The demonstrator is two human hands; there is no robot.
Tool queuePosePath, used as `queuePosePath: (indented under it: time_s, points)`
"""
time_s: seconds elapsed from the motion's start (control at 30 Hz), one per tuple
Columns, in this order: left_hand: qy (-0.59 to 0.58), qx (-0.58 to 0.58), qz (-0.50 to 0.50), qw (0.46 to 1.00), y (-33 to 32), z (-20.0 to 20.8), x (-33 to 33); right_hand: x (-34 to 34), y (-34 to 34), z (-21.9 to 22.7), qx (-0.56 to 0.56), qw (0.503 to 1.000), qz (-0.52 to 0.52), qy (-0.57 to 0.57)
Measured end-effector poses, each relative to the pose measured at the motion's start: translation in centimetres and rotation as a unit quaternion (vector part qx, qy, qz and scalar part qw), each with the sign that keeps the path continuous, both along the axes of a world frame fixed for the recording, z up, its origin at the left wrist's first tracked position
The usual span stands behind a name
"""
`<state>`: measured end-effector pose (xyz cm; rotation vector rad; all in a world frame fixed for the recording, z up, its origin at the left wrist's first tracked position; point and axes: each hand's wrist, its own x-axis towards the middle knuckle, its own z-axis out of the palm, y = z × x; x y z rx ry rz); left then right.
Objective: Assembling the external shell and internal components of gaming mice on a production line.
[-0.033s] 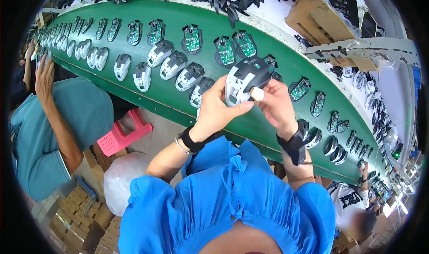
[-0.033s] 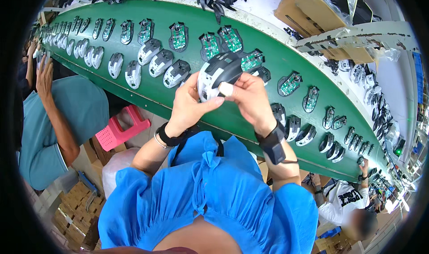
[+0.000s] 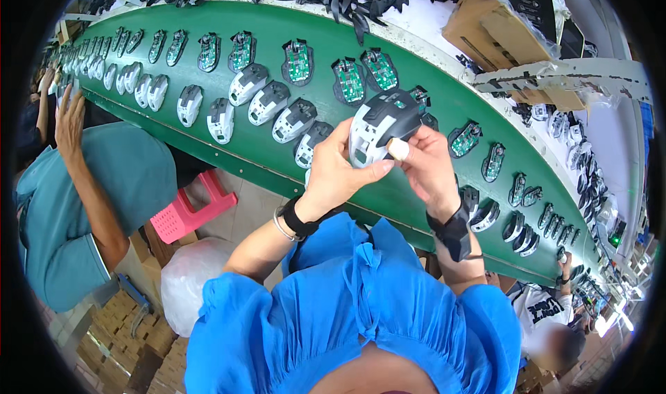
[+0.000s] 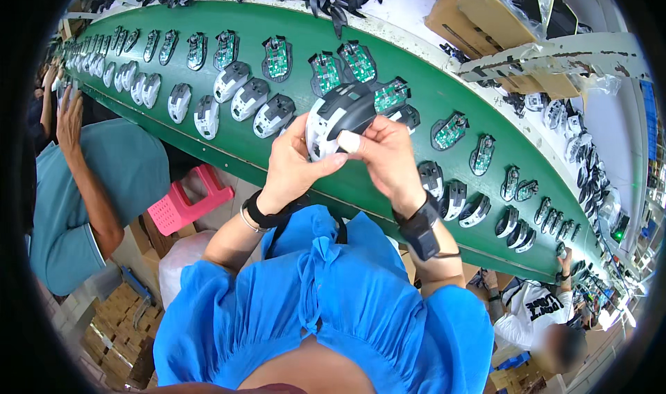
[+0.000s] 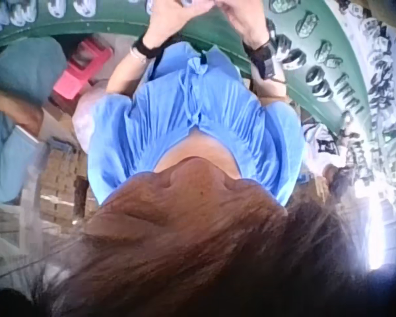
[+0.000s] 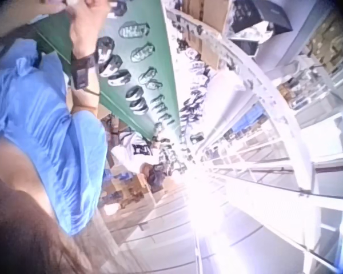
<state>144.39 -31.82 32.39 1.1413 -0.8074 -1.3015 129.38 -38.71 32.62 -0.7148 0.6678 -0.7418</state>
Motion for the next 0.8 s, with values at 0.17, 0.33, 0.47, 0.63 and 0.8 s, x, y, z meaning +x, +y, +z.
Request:
queuePosePath:
  time_s: [0.17,0.33,0.47,0.63,0.8]
  points:
    - [-0.067,0.033,-0.092,0.993,0.3,-1.4,1.2,-1.8,1.3,-0.7,0.058,0.995,0.047,0.073]
    - [-0.030,0.039,-0.199,0.979,4.6,1.5,1.9,-4.0,2.9,3.6,0.008,0.984,0.149,0.093]
    - [-0.041,0.015,-0.197,0.979,6.5,4.9,2.3,-2.7,4.5,7.9,-0.029,0.973,0.209,0.099]
    - [-0.259,-0.171,-0.156,0.938,7.4,7.6,2.9,-2.7,5.8,9.9,-0.166,0.955,0.236,0.067]
    - [-0.293,-0.286,-0.106,0.906,6.7,9.3,4.0,-1.4,4.7,10.4,-0.359,0.908,0.216,0.017]
